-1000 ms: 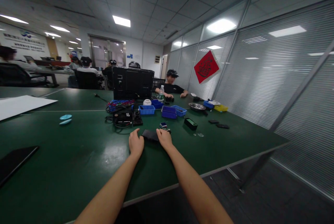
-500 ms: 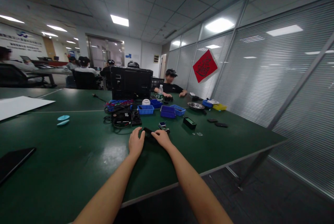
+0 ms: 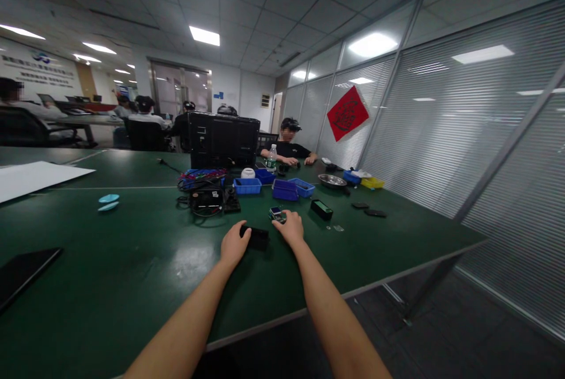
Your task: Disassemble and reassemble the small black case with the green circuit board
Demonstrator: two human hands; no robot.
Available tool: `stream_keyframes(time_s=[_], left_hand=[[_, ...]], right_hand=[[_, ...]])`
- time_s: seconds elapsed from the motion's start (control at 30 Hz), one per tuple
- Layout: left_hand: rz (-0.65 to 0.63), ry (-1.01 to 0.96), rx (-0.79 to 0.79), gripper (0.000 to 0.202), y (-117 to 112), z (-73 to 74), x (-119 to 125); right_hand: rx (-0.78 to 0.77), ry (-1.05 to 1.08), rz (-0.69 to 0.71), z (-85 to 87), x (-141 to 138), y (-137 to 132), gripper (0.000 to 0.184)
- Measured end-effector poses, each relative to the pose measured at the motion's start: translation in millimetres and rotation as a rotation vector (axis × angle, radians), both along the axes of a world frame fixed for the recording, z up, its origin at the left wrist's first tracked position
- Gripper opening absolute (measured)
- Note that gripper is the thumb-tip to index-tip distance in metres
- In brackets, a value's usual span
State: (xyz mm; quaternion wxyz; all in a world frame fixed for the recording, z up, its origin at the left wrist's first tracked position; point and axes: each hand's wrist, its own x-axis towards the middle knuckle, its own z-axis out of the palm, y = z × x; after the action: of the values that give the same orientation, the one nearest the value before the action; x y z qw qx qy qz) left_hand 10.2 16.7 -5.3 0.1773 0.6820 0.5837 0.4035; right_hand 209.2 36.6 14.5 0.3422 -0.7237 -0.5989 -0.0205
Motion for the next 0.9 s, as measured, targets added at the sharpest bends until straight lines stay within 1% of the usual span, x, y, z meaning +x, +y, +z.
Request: stream_keyframes(time_s=[0.1,0.23,0.33,0.43,0.53,0.63,0.7,0.8,0.9], left_hand=[[-0.001,0.003,-0.008,0.037,1,-0.5,0],[-0.001,0.009,-0.019,0.037,0,1.0,0],[0.002,0.015,-0.027,0.037,-1,2.7,0],[0.001,0.013,-0.029,0.037,-1,2.4,0],[0.007,0.005,-0.025,0.038,0,0.9,-1],[0.011,0.001,-0.019,0.039,1,-0.1,-1],[0.009,-0.001,-0.010,0.039,1,-0.3,0],[0.010,0.001,-0.008,0.039,1,-0.6,0],[0.010,0.004,-0.010,0.039,1,-1.2,-1]], right_hand=[[-0.089,0.002,0.031,-8.4,0,7,0.043],[-0.140,0.141,0.048,-7.5,5,11,0.031],[-0.172,0.155,-0.021,-1.8,10,10,0.030],[-0.140,0.101,-0.112,2.7,14,6,0.035],[-0.102,0.068,-0.149,4.4,13,3,0.040],[-0.096,0.029,-0.143,3.1,11,2,0.047],[-0.115,0.008,-0.133,0.8,10,3,0.048],[-0.132,0.041,-0.093,-3.1,11,7,0.040],[-0.146,0.167,-0.026,-4.9,13,12,0.033]])
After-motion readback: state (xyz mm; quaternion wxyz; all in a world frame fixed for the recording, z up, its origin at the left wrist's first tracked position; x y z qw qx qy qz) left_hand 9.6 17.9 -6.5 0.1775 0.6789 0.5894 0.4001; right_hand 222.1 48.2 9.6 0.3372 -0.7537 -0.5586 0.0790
